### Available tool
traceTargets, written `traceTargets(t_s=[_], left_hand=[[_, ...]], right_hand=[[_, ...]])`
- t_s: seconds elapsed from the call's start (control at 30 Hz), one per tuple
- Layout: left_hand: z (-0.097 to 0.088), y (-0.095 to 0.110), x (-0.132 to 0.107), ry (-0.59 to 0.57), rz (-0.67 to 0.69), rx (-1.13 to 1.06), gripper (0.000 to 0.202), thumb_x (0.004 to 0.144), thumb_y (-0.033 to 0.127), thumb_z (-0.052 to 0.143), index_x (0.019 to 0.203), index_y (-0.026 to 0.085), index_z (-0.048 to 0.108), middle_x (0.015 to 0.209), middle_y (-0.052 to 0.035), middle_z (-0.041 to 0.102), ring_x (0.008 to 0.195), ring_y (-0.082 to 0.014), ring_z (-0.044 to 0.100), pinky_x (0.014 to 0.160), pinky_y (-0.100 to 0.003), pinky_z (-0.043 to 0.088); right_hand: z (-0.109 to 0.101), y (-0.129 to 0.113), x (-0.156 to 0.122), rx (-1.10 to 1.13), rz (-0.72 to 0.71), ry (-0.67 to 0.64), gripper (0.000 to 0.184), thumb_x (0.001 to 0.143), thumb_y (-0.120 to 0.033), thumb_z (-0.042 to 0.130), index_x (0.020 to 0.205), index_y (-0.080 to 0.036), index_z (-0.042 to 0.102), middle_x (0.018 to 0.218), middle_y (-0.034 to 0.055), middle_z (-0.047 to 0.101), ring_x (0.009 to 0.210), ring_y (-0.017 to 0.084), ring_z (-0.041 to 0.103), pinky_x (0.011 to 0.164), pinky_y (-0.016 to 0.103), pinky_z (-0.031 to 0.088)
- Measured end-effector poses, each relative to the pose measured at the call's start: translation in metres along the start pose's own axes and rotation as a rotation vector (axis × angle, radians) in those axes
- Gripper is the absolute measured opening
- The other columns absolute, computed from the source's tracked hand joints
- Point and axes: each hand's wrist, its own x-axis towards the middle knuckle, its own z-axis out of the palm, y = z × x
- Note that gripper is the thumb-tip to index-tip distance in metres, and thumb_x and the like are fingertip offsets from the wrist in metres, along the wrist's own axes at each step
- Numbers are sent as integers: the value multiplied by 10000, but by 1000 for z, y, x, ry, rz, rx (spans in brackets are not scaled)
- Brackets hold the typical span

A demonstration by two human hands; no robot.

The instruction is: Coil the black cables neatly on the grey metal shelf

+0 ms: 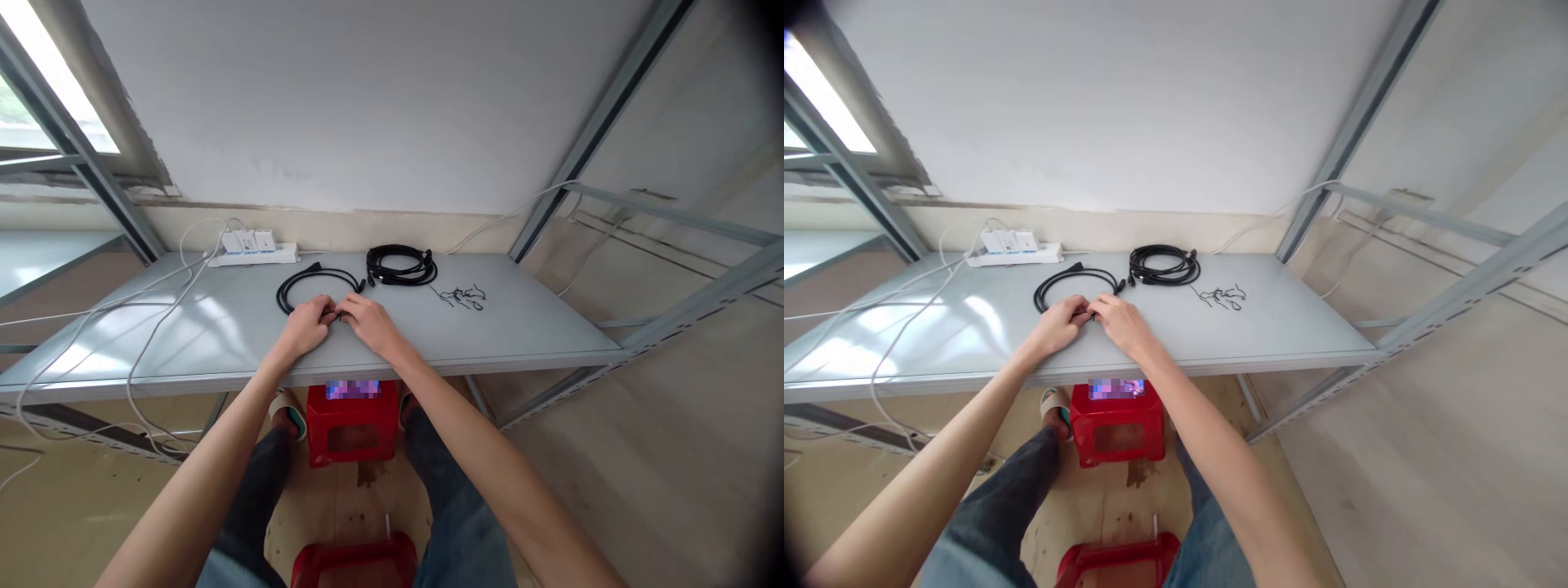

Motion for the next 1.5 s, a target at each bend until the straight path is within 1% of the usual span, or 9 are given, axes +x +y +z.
traceTargets(t_s=[0.2, 0.33, 0.47, 0.63, 0.73, 0.83, 0.97, 1.13, 1.5], left_hand=[[0, 0, 1, 15, 7, 7, 90, 941, 230, 510, 956, 237, 598, 1011, -83, 736, 931, -272, 663, 753, -353, 407], [2, -2, 1, 23, 16, -5, 83, 956, 250, 521, 963, 237, 603, 1003, -81, 734, 919, -270, 663, 752, -351, 413], [3, -4, 1, 29, 22, -18, 88, 974, 277, 536, 980, 234, 613, 1009, -82, 737, 925, -269, 667, 769, -352, 429], [2, -2, 0, 25, 0, -20, 106, 952, 226, 544, 1008, 235, 633, 1020, -81, 750, 923, -268, 677, 767, -349, 438], [2, -2, 0, 26, -3, -29, 126, 937, 208, 550, 1017, 237, 642, 1015, -81, 753, 926, -272, 680, 773, -350, 444], [3, -3, 0, 26, 6, -45, 131, 928, 199, 553, 1013, 237, 645, 1018, -84, 752, 927, -274, 679, 775, -354, 448], [3, -3, 0, 26, 11, -49, 155, 921, 180, 559, 1026, 236, 658, 1043, -88, 753, 953, -274, 684, 799, -352, 464], [1, 0, -1, 16, -11, -45, 170, 925, 171, 566, 1051, 233, 662, 1049, -88, 757, 967, -271, 691, 811, -347, 477], [-2, 2, -1, 4, -32, -69, 155, 920, 191, 562, 1036, 231, 657, 1029, -86, 756, 960, -272, 687, 807, -358, 484]], right_hand=[[-2, -8, 0, -153, 16, -1, 137, 1054, -154, 620, 1086, -206, 743, 1095, 53, 688, 1006, 183, 657, 776, 273, 437], [-3, -12, 1, -225, 54, -11, 132, 1076, -212, 606, 1068, -198, 738, 1077, 63, 707, 973, 189, 663, 760, 283, 433], [-3, -14, 2, -261, 91, -16, 139, 1088, -247, 591, 1067, -194, 718, 1078, 76, 729, 985, 208, 669, 793, 297, 444], [-3, -18, 3, -306, 126, -31, 156, 1087, -235, 571, 1048, -168, 706, 1046, 121, 733, 1013, 240, 658, 881, 324, 457], [-3, -18, 3, -297, 171, -34, 155, 1076, -223, 572, 1041, -161, 709, 1028, 136, 731, 990, 248, 656, 884, 331, 453], [-1, -10, 4, -185, 239, -17, 119, 1045, -240, 618, 1018, -182, 718, 982, 104, 737, 912, 225, 654, 817, 310, 445], [4, 6, 6, 132, 308, -10, 81, 973, -213, 667, 923, -181, 721, 840, 35, 732, 759, 166, 625, 720, 267, 425], [7, 20, 11, 406, 326, -7, 115, 900, -183, 656, 797, -157, 699, 701, 1, 682, 672, 137, 588, 694, 249, 435], [7, 23, 12, 577, 325, -59, 153, 845, -289, 674, 790, -151, 708, 671, 3, 660, 633, 131, 548, 644, 254, 421]])
